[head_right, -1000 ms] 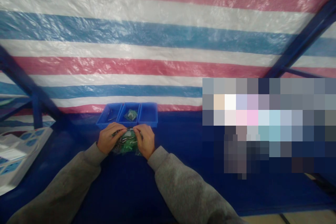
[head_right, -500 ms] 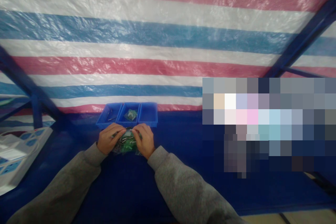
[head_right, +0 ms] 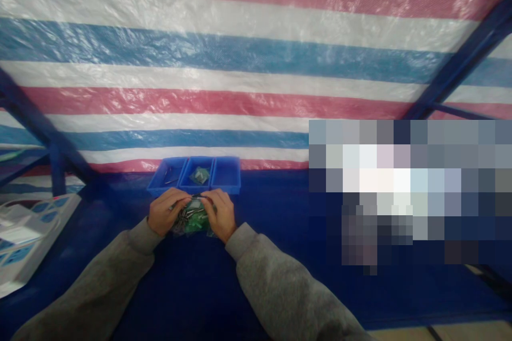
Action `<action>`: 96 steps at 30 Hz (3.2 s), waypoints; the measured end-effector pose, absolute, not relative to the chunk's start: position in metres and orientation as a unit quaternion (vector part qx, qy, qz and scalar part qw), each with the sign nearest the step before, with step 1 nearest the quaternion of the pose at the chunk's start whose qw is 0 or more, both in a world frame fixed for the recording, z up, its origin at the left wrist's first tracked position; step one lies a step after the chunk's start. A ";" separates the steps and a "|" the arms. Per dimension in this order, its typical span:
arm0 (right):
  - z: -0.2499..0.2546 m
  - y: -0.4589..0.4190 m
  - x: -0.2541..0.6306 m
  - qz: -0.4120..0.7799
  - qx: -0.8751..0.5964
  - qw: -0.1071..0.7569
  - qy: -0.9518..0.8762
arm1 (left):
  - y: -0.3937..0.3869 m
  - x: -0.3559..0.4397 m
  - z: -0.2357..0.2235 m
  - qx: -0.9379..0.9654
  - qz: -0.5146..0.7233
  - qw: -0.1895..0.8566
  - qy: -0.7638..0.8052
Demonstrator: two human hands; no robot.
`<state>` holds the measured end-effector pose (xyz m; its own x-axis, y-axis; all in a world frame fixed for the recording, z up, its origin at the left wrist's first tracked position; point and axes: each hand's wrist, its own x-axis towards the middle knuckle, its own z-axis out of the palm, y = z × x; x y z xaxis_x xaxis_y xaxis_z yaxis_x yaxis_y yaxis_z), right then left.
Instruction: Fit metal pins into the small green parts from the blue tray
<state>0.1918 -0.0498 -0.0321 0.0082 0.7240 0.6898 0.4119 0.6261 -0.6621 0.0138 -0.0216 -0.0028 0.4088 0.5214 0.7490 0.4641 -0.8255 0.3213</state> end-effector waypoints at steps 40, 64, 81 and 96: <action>-0.030 -0.051 0.190 0.130 -0.367 0.600 -0.699 | -0.028 0.014 0.001 0.857 0.426 0.061 0.283; -0.040 -0.047 0.190 0.106 -0.393 0.555 -0.726 | -0.032 0.020 0.003 0.839 0.447 0.072 0.302; -0.039 -0.047 0.190 0.094 -0.406 0.575 -0.704 | -0.030 0.016 -0.002 0.788 0.452 0.135 0.395; -0.036 -0.050 0.191 0.097 -0.400 0.595 -0.691 | -0.018 0.014 -0.012 0.858 0.390 0.004 0.333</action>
